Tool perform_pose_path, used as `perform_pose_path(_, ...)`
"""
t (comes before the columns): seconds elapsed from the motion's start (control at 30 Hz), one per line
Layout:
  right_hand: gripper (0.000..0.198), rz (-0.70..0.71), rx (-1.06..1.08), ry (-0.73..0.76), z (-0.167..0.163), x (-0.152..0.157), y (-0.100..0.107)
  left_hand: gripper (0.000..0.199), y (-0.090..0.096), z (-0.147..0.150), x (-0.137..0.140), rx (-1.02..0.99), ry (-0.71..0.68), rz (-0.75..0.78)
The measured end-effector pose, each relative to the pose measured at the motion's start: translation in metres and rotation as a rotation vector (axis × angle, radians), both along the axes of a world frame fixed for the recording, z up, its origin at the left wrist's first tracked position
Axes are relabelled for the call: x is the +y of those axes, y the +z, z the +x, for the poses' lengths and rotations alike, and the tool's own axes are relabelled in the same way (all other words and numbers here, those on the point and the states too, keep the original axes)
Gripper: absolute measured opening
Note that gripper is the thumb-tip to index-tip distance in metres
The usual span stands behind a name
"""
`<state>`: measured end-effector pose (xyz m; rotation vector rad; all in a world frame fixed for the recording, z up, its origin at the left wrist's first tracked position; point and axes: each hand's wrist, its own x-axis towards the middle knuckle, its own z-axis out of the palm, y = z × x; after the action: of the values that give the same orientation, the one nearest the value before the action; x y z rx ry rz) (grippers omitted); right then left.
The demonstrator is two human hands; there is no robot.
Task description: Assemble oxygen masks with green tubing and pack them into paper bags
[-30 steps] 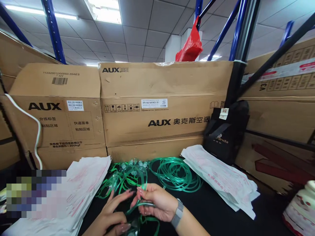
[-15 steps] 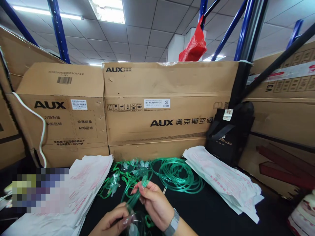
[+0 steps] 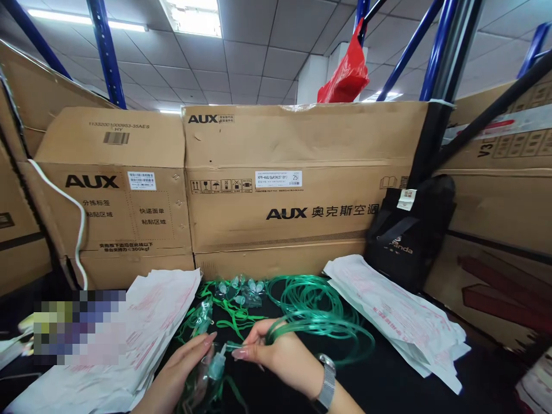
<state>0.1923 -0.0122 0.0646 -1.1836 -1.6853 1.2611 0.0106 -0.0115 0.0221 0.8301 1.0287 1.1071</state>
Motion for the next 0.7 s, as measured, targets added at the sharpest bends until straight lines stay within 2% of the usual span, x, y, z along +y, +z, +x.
perform_pose_path(0.07, 0.027, 0.029, -0.065, 0.005, -0.004, 0.001, -0.005, 0.038, -0.005, 0.0, 0.004, 0.086, -0.081, 0.07)
perform_pose_path(0.23, 0.018, 0.219, -0.192, -0.037, -0.001, 0.002, -0.007, 0.046, -0.018, -0.005, 0.016, 0.166, -0.226, 0.189)
perform_pose_path(0.53, 0.018, 0.224, -0.195, 0.04, -0.005, 0.001, -0.007, 0.049, -0.029, -0.007, 0.024, 0.156, -0.257, 0.134)
perform_pose_path(0.7, 0.022, 0.259, -0.216, 0.032, -0.007, 0.003, -0.016, 0.045, -0.032, -0.006, 0.022, 0.144, -0.252, 0.058)
